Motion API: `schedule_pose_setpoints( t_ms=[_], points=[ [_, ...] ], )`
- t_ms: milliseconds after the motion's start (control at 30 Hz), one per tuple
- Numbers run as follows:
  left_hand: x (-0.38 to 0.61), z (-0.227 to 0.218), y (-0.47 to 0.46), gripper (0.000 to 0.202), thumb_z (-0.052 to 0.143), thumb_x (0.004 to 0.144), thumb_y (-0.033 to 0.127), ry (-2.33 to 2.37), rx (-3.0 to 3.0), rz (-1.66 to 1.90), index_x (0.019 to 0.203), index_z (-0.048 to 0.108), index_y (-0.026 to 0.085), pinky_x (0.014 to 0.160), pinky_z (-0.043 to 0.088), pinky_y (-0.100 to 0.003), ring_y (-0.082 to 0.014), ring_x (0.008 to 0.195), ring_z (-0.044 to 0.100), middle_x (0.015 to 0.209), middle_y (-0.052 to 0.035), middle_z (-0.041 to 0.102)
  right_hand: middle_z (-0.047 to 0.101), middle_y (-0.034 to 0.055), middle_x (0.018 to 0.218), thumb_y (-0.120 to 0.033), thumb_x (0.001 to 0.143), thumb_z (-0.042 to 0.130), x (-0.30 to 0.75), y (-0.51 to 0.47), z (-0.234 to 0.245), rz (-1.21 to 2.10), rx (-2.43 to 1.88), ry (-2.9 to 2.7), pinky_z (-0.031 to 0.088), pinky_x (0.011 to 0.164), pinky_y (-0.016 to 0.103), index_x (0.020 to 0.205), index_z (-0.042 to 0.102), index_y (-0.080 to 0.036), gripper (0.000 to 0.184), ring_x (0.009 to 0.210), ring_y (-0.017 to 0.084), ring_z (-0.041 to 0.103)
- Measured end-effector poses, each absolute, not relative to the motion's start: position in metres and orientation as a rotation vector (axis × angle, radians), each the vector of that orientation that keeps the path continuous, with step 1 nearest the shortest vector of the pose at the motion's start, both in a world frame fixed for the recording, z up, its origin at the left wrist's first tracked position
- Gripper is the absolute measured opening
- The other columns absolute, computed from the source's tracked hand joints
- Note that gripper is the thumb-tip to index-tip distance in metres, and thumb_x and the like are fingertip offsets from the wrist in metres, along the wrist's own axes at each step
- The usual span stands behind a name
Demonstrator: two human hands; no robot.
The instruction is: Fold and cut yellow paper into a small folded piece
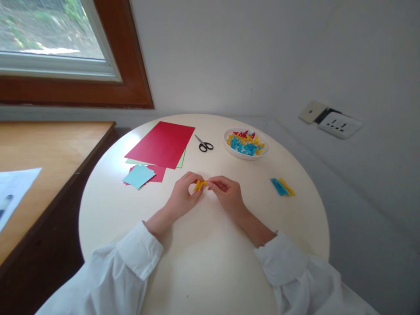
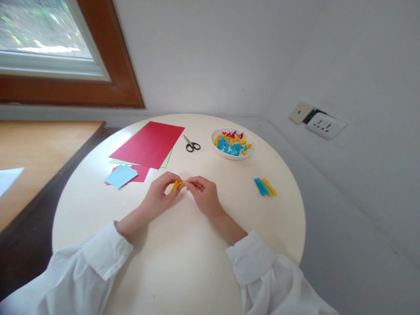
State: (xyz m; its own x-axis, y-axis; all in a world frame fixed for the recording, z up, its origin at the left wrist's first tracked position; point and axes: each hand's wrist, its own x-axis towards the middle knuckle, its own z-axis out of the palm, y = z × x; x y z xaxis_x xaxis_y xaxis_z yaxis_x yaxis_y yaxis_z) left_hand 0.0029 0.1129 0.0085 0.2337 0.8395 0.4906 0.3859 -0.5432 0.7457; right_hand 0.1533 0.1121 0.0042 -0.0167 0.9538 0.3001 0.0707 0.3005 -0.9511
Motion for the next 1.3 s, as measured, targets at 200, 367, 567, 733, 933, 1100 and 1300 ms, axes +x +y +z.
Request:
schedule_pose_setpoints(
  t_ms=[200,367,567,733,933,1100,1300],
  points=[
    [0.0043,0.0032,0.1143,0.004,0.053,0.077,0.018,1.100,1.817,1.264,0.080,0.054,0.018,0.071,0.045,-0.026,-0.0136,0.074,0.055,0.078,-0.0026,0.059,0.066,0.0006,0.068,-0.024,0.068,0.065,0.1524,0.1111,0.0048,0.982,-0.975,-1.403,0.052,0.064,0.026,0.070,0.065,-0.018,0.006,0.064,0.013,0.062],
    [0.0046,0.0032,0.1143,0.003,0.052,0.076,0.016,1.076,1.748,1.249,0.078,0.054,0.018,0.066,0.044,-0.025,-0.0132,0.071,0.055,0.076,-0.0012,0.058,0.067,0.0009,0.069,-0.025,0.063,0.069,0.1504,0.1099,0.0065,1.039,-0.983,-1.348,0.053,0.066,0.028,0.069,0.065,-0.018,0.010,0.065,0.014,0.063],
    [0.0049,0.0034,0.1135,0.007,0.052,0.076,0.015,1.063,1.720,1.266,0.081,0.056,0.018,0.069,0.045,-0.026,-0.0142,0.075,0.058,0.080,-0.0026,0.061,0.066,-0.0001,0.063,-0.025,0.062,0.069,0.1493,0.1093,0.0097,1.092,-1.004,-1.265,0.053,0.062,0.028,0.067,0.065,-0.018,0.010,0.058,0.013,0.062],
    [0.0047,-0.0011,0.1152,0.006,0.054,0.075,0.015,1.070,1.705,1.299,0.079,0.057,0.018,0.071,0.046,-0.028,-0.0150,0.077,0.059,0.082,-0.0032,0.063,0.066,-0.0006,0.063,-0.024,0.060,0.070,0.1487,0.1081,0.0120,1.114,-0.982,-1.249,0.053,0.064,0.028,0.064,0.063,-0.018,0.010,0.058,0.012,0.061],
    [0.0048,0.0001,0.1154,0.005,0.056,0.073,0.015,1.031,1.622,1.326,0.078,0.057,0.017,0.072,0.048,-0.029,-0.0157,0.078,0.061,0.085,-0.0045,0.064,0.067,0.0015,0.069,-0.024,0.060,0.071,0.1484,0.1071,0.0119,1.104,-0.987,-1.246,0.053,0.064,0.029,0.059,0.060,-0.017,0.013,0.061,0.012,0.061],
    [0.0063,0.0035,0.1129,0.004,0.057,0.073,0.016,0.974,1.550,1.326,0.076,0.054,0.016,0.075,0.049,-0.031,-0.0165,0.082,0.062,0.088,-0.0063,0.064,0.066,0.0021,0.070,-0.026,0.059,0.071,0.1489,0.1071,0.0106,1.084,-1.008,-1.247,0.053,0.065,0.030,0.059,0.060,-0.017,0.013,0.062,0.013,0.062],
    [0.0071,0.0022,0.1135,0.006,0.058,0.072,0.017,0.977,1.496,1.327,0.074,0.053,0.016,0.075,0.049,-0.033,-0.0171,0.081,0.062,0.088,-0.0069,0.065,0.066,0.0023,0.067,-0.028,0.060,0.070,0.1480,0.1077,0.0094,1.050,-1.032,-1.268,0.053,0.064,0.031,0.058,0.060,-0.018,0.015,0.062,0.015,0.062]
  ],
)
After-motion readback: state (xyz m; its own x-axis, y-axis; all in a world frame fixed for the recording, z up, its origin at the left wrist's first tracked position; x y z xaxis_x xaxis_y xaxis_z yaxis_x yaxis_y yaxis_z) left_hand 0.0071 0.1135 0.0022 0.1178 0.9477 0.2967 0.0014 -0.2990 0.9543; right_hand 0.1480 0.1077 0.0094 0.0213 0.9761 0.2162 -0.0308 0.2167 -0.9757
